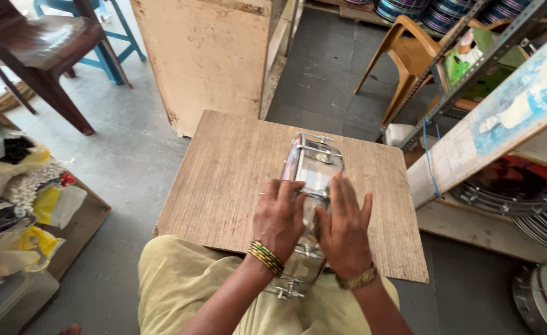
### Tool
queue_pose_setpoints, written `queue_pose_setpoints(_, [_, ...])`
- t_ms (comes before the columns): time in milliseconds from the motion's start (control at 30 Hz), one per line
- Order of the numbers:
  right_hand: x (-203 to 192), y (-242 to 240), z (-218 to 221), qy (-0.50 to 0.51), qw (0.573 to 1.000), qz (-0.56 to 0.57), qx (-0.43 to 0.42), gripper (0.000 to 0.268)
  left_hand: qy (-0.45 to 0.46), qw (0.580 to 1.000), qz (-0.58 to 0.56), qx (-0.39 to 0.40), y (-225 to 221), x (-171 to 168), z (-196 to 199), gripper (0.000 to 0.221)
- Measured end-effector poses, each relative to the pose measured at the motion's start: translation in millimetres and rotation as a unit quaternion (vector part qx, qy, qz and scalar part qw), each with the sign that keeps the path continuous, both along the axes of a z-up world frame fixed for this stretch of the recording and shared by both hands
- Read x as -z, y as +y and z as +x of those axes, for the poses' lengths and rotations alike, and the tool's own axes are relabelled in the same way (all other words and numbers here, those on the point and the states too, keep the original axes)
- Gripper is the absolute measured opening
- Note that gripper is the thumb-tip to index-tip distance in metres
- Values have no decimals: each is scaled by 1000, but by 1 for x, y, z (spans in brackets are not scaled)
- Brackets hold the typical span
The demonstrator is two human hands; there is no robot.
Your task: The person uses a wrench to remove tension rods from a drum, lifts off the drum head, and then fits the head back onto the shell and begins tightening the rods again.
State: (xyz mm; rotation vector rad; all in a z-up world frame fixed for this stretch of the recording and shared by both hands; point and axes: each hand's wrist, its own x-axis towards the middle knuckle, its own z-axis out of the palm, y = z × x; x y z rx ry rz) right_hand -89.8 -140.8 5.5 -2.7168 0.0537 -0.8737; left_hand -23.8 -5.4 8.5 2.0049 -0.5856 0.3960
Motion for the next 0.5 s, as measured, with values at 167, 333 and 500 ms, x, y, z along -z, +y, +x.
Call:
queue_pose_setpoints(167, [5,21,-47,28,998,-46,11,50,-10,1000,-18,-7,10,-1,2,18])
queue_pose_setpoints(333, [0,-6,-5,-4,999,31,10,53,-14,1000,-19,6,7,-3,-3,17])
queue_pose_setpoints(500, [6,11,-22,-20,1000,17,-6,57,-35,999,-13,5,8,-5,-1,16])
